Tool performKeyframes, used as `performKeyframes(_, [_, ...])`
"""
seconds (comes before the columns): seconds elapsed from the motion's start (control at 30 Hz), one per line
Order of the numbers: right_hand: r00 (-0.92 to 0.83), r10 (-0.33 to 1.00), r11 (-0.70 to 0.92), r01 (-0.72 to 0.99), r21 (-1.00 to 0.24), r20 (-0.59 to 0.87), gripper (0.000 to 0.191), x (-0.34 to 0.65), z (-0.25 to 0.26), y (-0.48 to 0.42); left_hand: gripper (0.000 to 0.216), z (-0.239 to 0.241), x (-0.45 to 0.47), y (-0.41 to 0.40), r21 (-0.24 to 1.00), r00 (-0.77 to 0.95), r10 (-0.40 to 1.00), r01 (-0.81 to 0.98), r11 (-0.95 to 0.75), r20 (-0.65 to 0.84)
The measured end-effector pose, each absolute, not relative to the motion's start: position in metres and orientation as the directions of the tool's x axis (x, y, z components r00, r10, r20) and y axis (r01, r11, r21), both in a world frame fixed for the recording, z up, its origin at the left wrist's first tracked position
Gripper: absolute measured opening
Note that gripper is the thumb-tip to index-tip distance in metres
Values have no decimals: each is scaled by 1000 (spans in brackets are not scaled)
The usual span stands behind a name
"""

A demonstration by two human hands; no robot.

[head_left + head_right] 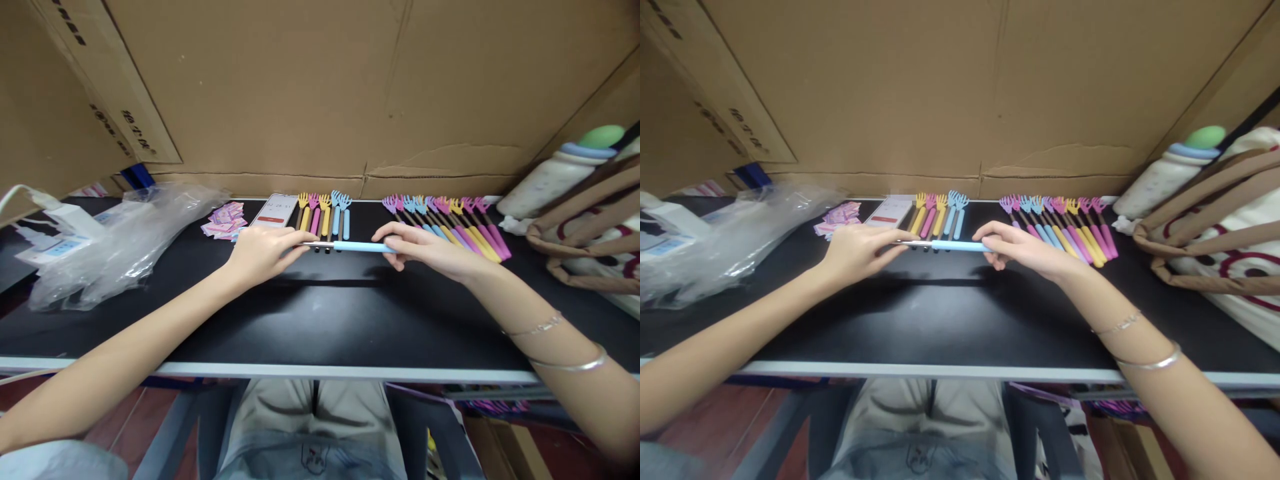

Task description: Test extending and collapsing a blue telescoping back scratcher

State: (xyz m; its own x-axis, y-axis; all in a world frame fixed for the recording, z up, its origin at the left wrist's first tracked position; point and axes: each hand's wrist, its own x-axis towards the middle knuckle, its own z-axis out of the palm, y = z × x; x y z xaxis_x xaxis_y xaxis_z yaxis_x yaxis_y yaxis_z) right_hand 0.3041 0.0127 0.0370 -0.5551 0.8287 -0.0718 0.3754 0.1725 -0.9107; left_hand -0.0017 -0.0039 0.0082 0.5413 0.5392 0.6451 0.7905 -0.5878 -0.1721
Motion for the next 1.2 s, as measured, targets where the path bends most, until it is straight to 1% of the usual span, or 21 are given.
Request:
performKeyframes(0.17, [-659,748,254,397,-882,-81,34,301,34,12,23,7,-2,-3,-188,563,524,774,-604,639])
performKeyframes(0.3, [-673,737,283,394,-874,-64,31,301,32,12,23,7,-2,-4,-180,564,528,773,-609,636])
performKeyframes(0.6, [-699,712,198,299,-933,-72,32,301,29,10,22,5,-2,-5,-180,566,500,760,-624,655])
performKeyframes(0.8, [-757,643,150,271,-951,-114,32,300,28,9,22,7,-2,-8,-215,578,467,752,-623,669])
performKeyframes(0.9, [-756,644,157,281,-947,-117,33,299,27,10,21,9,0,-8,-221,580,466,753,-620,668])
performKeyframes(1.07, [-728,679,213,324,-922,-99,37,298,25,13,18,10,3,-9,-206,575,481,756,-621,662])
performKeyframes(1.2, [-710,704,307,337,-890,-26,37,299,25,16,21,13,4,-9,-209,593,525,760,-616,610])
